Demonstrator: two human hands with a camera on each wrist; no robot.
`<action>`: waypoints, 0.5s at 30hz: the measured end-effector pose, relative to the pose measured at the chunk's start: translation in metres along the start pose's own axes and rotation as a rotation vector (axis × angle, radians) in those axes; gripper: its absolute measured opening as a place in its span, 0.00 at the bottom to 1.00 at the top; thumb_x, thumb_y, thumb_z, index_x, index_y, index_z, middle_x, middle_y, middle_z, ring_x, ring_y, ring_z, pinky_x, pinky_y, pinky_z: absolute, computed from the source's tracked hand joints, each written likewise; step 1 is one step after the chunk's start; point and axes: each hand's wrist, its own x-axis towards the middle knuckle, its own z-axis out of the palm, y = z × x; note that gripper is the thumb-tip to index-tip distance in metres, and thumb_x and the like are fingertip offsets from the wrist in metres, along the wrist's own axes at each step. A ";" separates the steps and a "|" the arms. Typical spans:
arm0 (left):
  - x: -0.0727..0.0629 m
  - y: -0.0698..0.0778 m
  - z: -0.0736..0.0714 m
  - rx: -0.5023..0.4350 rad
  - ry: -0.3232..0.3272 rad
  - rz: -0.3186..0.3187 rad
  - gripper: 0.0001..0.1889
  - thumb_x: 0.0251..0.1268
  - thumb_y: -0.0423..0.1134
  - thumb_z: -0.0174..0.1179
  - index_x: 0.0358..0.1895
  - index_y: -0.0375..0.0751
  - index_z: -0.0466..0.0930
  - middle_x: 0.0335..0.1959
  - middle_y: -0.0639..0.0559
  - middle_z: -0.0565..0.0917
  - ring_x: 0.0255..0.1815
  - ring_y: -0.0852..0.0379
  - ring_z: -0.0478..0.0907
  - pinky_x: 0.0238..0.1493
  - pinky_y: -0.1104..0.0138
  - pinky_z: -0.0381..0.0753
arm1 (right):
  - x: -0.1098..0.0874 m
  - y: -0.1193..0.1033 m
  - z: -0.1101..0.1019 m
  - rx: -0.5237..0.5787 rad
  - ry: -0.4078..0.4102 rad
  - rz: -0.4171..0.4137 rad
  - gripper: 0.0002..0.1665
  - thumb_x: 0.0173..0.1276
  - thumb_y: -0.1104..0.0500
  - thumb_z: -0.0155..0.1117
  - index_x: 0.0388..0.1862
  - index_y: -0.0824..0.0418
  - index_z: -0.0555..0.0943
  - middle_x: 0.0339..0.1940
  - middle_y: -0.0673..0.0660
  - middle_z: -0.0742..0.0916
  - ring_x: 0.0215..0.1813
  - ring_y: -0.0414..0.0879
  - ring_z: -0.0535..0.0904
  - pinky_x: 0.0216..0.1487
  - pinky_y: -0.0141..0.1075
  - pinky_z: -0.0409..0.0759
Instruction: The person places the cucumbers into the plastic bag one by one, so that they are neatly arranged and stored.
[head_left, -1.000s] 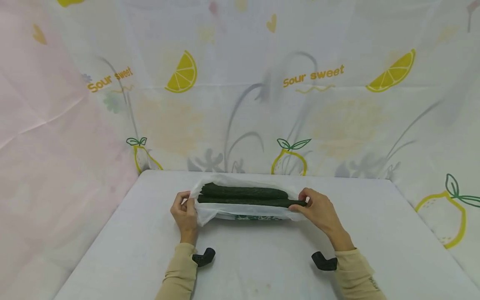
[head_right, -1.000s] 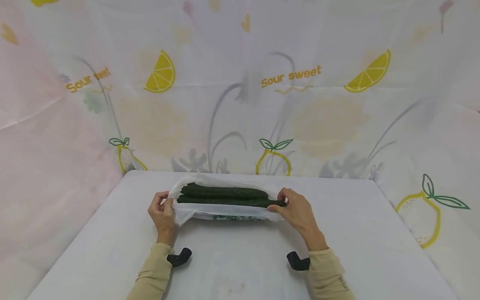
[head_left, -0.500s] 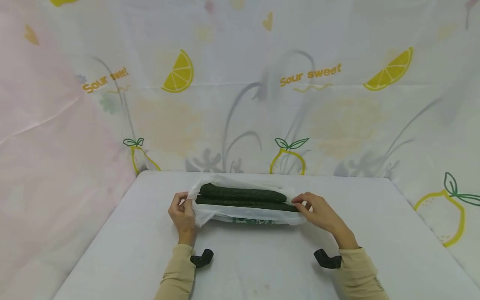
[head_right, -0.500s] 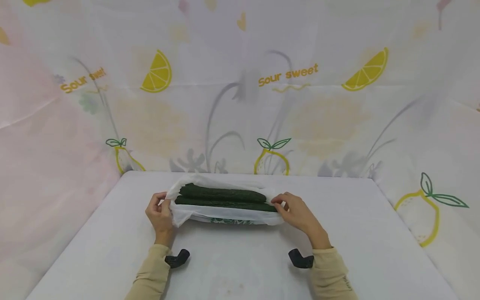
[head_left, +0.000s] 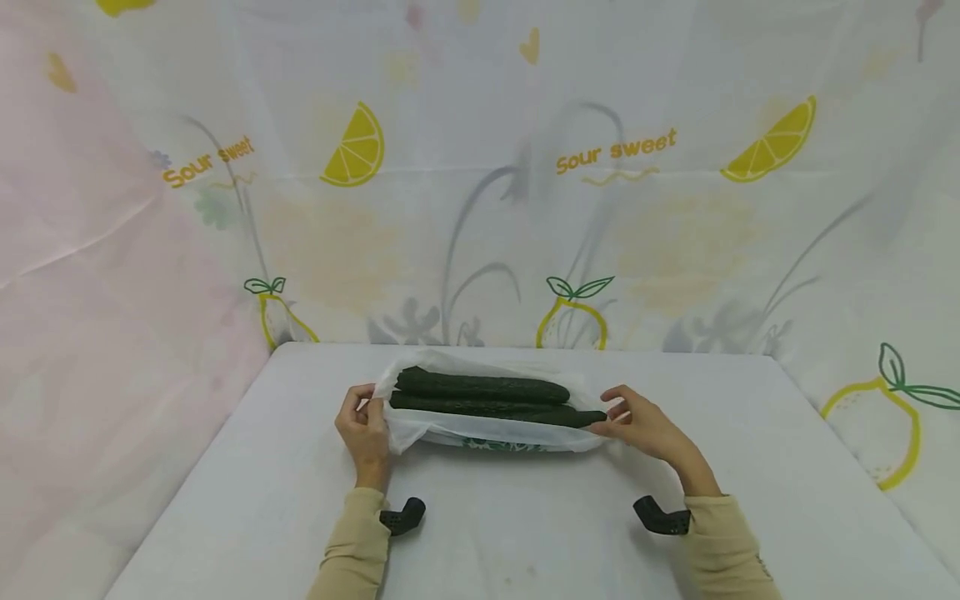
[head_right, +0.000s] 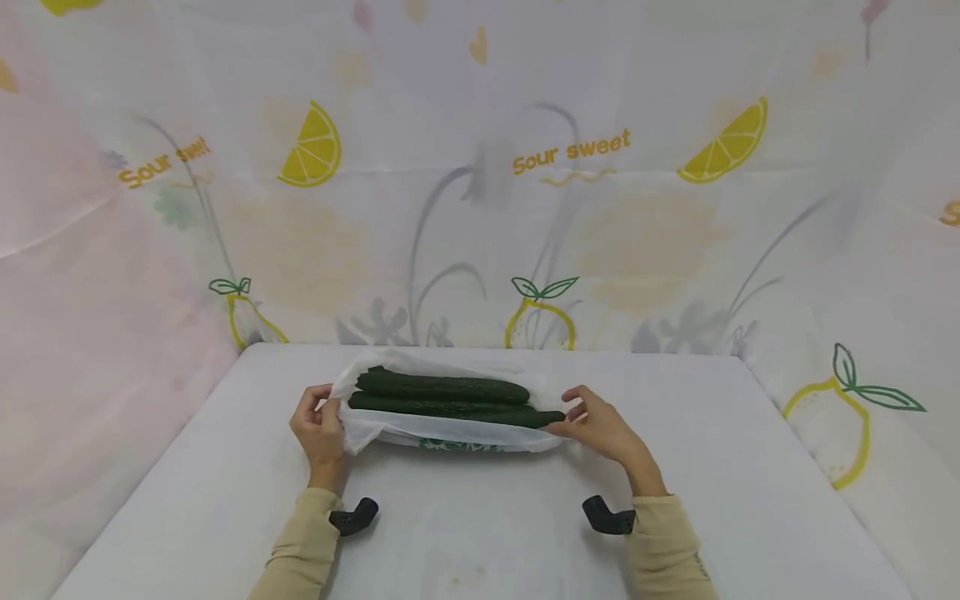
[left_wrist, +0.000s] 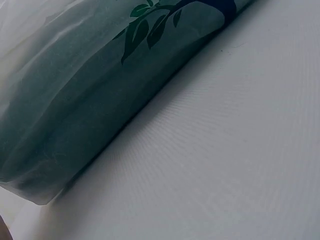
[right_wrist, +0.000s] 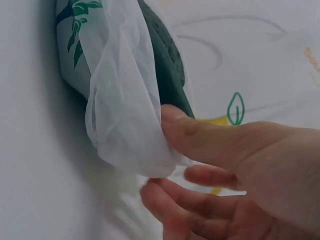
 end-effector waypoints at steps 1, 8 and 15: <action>0.000 0.000 0.000 0.005 0.001 -0.001 0.09 0.52 0.18 0.45 0.33 0.17 0.75 0.26 0.40 0.75 0.16 0.71 0.73 0.18 0.79 0.68 | 0.000 0.003 0.000 0.052 -0.036 0.043 0.27 0.61 0.51 0.66 0.52 0.66 0.72 0.40 0.60 0.84 0.40 0.50 0.80 0.37 0.39 0.78; -0.001 0.001 -0.001 0.023 0.004 -0.001 0.09 0.53 0.18 0.45 0.34 0.17 0.75 0.27 0.38 0.75 0.18 0.70 0.75 0.20 0.79 0.71 | 0.004 0.024 0.000 0.448 -0.203 0.100 0.14 0.69 0.52 0.58 0.41 0.62 0.77 0.33 0.47 0.83 0.36 0.40 0.79 0.41 0.33 0.79; -0.001 0.001 0.002 0.003 0.009 -0.014 0.09 0.53 0.18 0.45 0.34 0.17 0.75 0.27 0.42 0.76 0.18 0.70 0.75 0.21 0.79 0.72 | 0.006 0.020 -0.004 0.659 -0.077 0.204 0.09 0.67 0.54 0.61 0.39 0.57 0.74 0.28 0.42 0.82 0.30 0.34 0.76 0.36 0.27 0.78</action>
